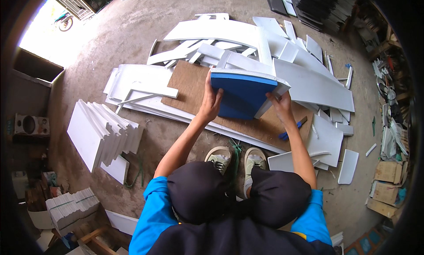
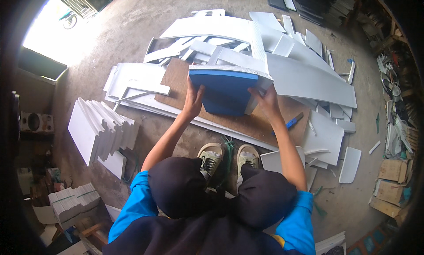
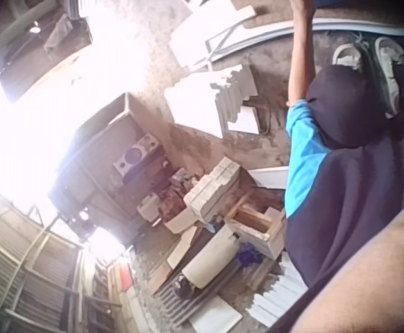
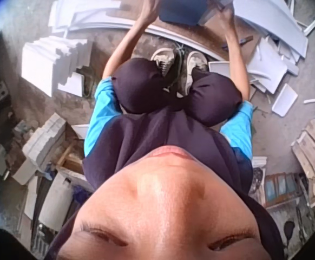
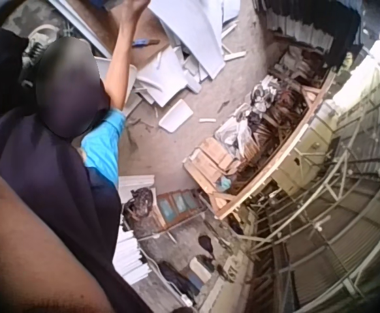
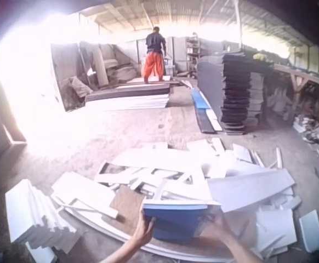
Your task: The person sits on the floor and uses a utility knife to cut white and blue plastic sheets. They repeatedly position the sheets, score the edges with the knife, and snap off the cut pieces, working through a pile of materials.
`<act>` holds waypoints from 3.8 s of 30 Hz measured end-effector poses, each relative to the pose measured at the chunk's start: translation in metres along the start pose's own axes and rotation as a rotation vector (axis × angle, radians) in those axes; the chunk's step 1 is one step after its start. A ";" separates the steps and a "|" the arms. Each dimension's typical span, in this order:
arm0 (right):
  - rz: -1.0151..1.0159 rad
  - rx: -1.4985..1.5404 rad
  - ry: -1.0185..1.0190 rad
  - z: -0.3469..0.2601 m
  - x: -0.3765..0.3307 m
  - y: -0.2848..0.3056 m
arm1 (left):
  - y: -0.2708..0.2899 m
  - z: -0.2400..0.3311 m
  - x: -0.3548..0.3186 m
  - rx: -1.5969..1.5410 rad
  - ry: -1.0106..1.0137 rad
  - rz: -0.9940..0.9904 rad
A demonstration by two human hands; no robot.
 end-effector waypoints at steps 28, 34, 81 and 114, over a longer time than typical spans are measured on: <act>0.203 0.141 0.016 -0.035 0.030 0.012 | 0.008 -0.016 0.005 -0.201 0.109 0.077; 0.229 -0.037 -0.419 0.104 0.021 0.037 | -0.028 -0.075 -0.060 -0.003 0.395 0.000; 0.042 -0.539 -0.366 0.148 -0.001 -0.024 | -0.028 -0.144 -0.048 0.559 0.512 0.036; 0.031 -0.555 -0.292 0.152 0.000 -0.019 | -0.022 -0.093 -0.135 0.330 0.225 -0.190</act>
Point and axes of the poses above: each hand's wrist, its own x-axis towards the middle knuckle, its own y-axis out of the back of the hand, z = x × y, the point moved 10 cm from there along x, towards the middle knuckle
